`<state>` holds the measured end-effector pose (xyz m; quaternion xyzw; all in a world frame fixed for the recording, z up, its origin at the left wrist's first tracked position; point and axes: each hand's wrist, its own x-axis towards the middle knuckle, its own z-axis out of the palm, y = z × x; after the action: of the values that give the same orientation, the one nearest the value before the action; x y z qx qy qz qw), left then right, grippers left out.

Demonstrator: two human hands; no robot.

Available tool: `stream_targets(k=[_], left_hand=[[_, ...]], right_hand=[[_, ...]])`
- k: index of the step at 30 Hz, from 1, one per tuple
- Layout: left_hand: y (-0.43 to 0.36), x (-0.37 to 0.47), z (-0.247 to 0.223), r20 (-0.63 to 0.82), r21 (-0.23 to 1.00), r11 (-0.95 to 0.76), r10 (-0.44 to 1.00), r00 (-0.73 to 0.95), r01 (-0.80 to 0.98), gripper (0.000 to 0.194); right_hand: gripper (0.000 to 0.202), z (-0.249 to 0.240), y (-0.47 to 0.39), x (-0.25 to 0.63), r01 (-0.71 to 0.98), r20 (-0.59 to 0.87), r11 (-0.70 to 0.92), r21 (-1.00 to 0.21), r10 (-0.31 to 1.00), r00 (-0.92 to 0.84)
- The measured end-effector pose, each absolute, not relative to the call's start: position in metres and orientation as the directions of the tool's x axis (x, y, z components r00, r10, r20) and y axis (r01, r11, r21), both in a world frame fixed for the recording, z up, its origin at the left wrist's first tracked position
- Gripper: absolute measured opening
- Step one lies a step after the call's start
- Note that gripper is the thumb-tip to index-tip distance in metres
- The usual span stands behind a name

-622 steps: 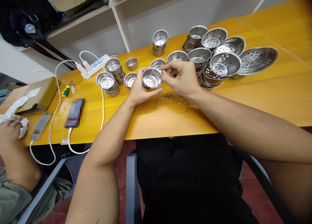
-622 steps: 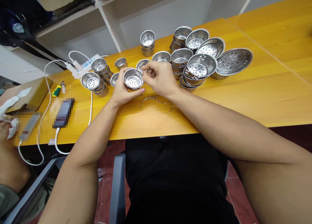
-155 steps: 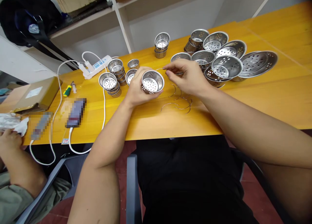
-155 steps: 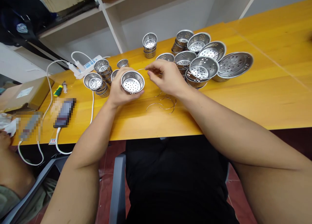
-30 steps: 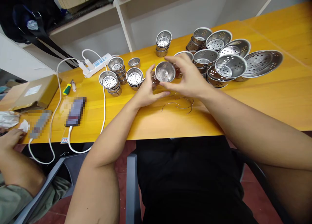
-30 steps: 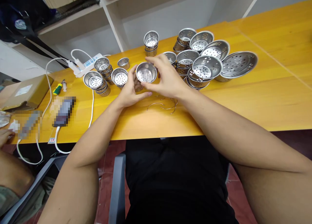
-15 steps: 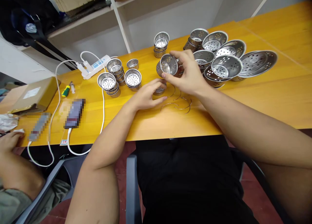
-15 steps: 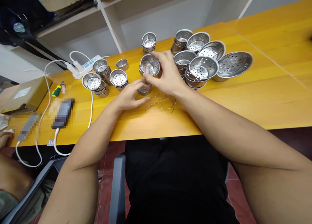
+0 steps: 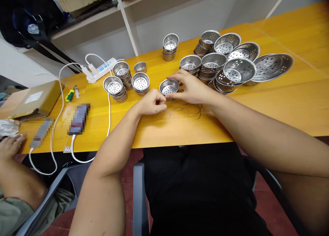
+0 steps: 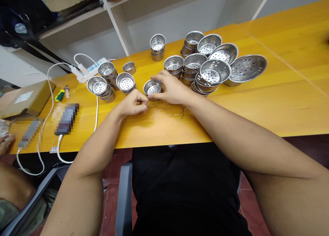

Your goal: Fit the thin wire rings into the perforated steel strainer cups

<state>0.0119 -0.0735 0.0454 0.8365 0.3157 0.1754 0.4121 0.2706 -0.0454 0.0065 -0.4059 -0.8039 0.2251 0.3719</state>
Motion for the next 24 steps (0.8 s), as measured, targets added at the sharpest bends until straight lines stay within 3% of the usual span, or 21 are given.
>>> stream_targets(k=[10, 20, 24], left_hand=[[-0.073, 0.015, 0.042, -0.028, 0.833, -0.406, 0.648, 0.761, 0.376, 0.024], [-0.069, 0.013, 0.036, -0.069, 0.847, -0.384, 0.606, 0.793, 0.368, 0.025], [-0.068, 0.013, 0.034, -0.080, 0.846, -0.386, 0.592, 0.802, 0.369, 0.026]], right_hand=[[0.078, -0.004, -0.039, 0.260, 0.444, 0.431, 0.567, -0.694, 0.821, -0.375], [0.093, -0.004, -0.042, 0.249, 0.478, 0.444, 0.539, -0.693, 0.842, -0.306], [0.074, 0.024, -0.021, 0.249, 0.416, 0.532, 0.559, -0.717, 0.825, -0.191]])
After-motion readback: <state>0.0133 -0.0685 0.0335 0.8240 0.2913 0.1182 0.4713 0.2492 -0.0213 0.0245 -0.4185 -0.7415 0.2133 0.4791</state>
